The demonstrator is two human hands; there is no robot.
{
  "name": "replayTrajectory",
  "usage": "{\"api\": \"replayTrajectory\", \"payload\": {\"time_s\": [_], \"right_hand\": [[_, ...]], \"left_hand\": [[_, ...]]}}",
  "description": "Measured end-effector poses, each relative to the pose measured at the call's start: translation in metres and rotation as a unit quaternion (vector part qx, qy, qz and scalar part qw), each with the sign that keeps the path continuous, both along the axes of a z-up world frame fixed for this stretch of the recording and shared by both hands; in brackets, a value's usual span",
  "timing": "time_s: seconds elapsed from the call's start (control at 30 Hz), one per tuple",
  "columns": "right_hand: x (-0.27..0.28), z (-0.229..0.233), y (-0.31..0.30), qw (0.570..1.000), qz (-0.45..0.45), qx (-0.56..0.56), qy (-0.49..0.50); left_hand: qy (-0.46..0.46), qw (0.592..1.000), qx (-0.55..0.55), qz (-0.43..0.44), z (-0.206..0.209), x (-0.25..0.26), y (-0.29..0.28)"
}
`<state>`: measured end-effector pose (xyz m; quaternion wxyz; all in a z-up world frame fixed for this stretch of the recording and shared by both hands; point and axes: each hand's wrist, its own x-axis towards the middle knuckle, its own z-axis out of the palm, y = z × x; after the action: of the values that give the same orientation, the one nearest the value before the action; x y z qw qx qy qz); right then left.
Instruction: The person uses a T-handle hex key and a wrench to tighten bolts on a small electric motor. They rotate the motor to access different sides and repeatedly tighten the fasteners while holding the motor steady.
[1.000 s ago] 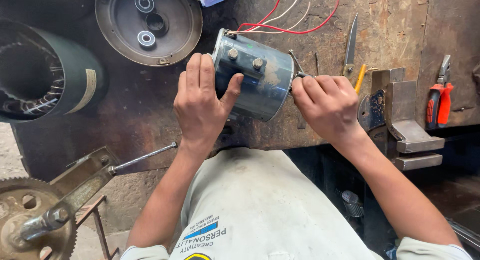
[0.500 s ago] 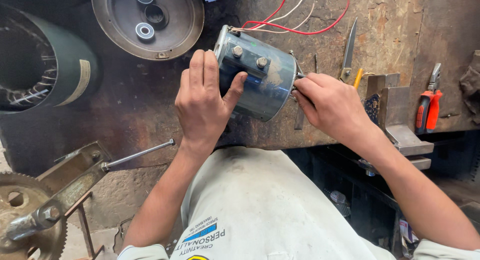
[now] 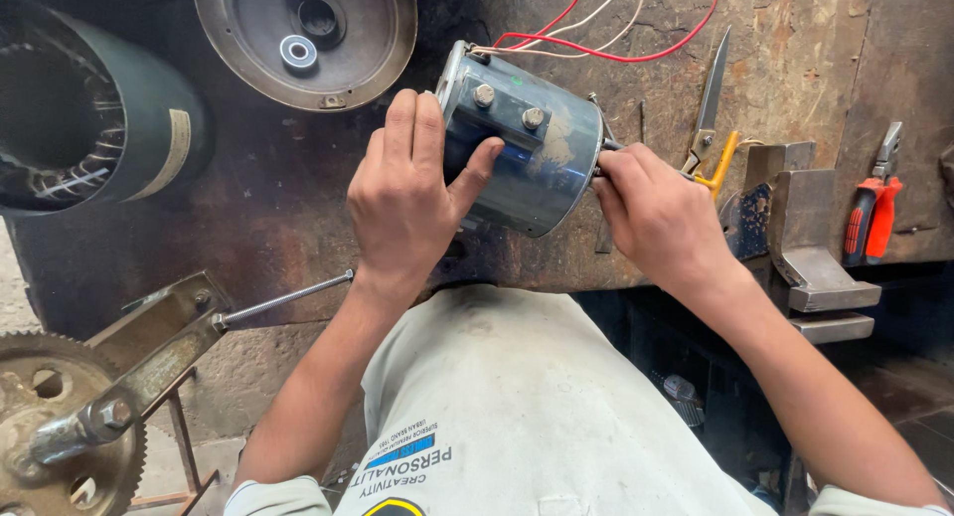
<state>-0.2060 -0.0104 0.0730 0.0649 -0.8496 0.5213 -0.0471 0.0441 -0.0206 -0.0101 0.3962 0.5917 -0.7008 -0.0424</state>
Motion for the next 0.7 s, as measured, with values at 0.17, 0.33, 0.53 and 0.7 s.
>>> {"api": "replayTrajectory", "payload": {"time_s": [0.17, 0.33, 0.53, 0.7], "right_hand": [[-0.042, 0.006, -0.011, 0.999, -0.022, -0.044, 0.021], [-0.068, -0.008, -0.007, 0.997, -0.024, -0.049, 0.06], [-0.072, -0.025, 0.013, 0.995, -0.079, -0.036, -0.045], [-0.09, -0.031, 0.01, 0.995, -0.088, -0.045, 0.019]], "left_hand": [[0.133, 0.989, 0.066, -0.016, 0.011, 0.009, 0.008], [0.265, 0.961, 0.078, -0.03, 0.019, 0.006, 0.019], [0.411, 0.897, 0.164, -0.024, 0.011, 0.017, -0.001], [0.46, 0.86, 0.212, -0.063, 0.013, 0.024, -0.014]]}}
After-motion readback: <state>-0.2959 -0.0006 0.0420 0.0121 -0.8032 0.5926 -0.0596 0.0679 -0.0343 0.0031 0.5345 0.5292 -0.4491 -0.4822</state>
